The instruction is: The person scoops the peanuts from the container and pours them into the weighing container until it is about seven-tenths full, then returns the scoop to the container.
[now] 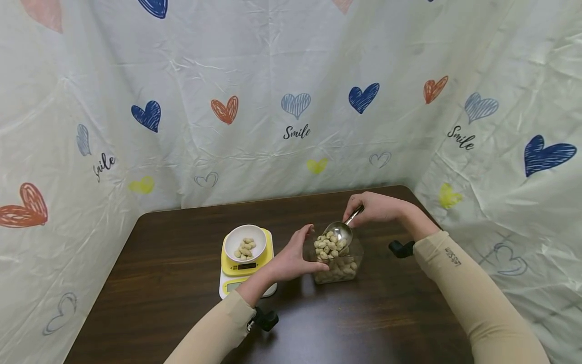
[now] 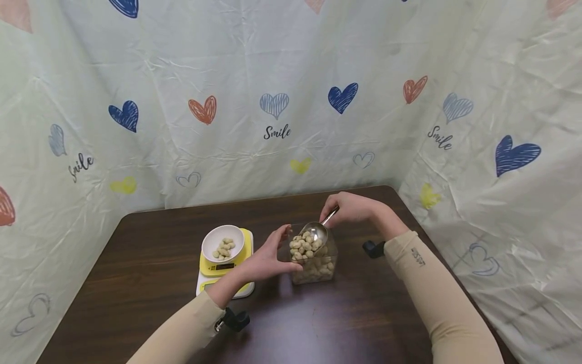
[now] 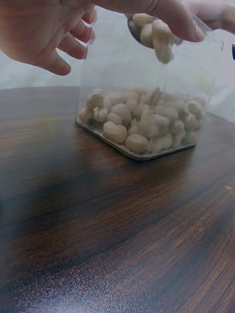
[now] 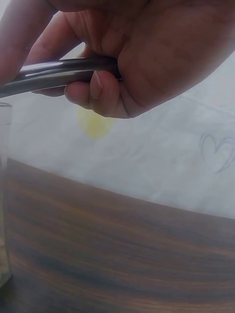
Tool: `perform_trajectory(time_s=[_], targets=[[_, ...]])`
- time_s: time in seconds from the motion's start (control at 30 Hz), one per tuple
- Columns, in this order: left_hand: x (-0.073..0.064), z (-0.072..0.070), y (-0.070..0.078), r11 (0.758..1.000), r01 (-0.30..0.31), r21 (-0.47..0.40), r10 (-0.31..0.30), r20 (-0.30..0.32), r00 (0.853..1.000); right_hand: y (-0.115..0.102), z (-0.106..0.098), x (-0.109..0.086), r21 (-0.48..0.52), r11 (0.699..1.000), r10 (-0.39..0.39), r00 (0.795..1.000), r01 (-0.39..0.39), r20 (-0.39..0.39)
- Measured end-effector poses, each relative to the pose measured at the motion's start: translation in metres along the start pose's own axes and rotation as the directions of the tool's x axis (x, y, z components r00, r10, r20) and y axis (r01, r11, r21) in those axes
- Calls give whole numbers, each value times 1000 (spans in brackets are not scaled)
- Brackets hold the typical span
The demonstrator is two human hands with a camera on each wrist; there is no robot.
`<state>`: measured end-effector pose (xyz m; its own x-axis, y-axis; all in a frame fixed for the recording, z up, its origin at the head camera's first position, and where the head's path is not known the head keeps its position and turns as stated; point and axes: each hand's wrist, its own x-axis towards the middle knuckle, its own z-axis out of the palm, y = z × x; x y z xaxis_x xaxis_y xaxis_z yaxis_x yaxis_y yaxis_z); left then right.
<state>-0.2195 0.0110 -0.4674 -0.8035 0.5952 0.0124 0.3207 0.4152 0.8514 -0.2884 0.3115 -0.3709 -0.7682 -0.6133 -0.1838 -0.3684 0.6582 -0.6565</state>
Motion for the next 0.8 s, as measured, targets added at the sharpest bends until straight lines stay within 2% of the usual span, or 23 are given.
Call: perform_trajectory(time_s=[0.2,0.8], targets=[[-1,-1,1,1000,9,3,-9,5,1000,1,-3,-1,11,1000,7,1000,-7,-12],[0,1,-1,1000,-8,4,8,-1,1000,10,1,-1,44,999,7,1000,-7,22]])
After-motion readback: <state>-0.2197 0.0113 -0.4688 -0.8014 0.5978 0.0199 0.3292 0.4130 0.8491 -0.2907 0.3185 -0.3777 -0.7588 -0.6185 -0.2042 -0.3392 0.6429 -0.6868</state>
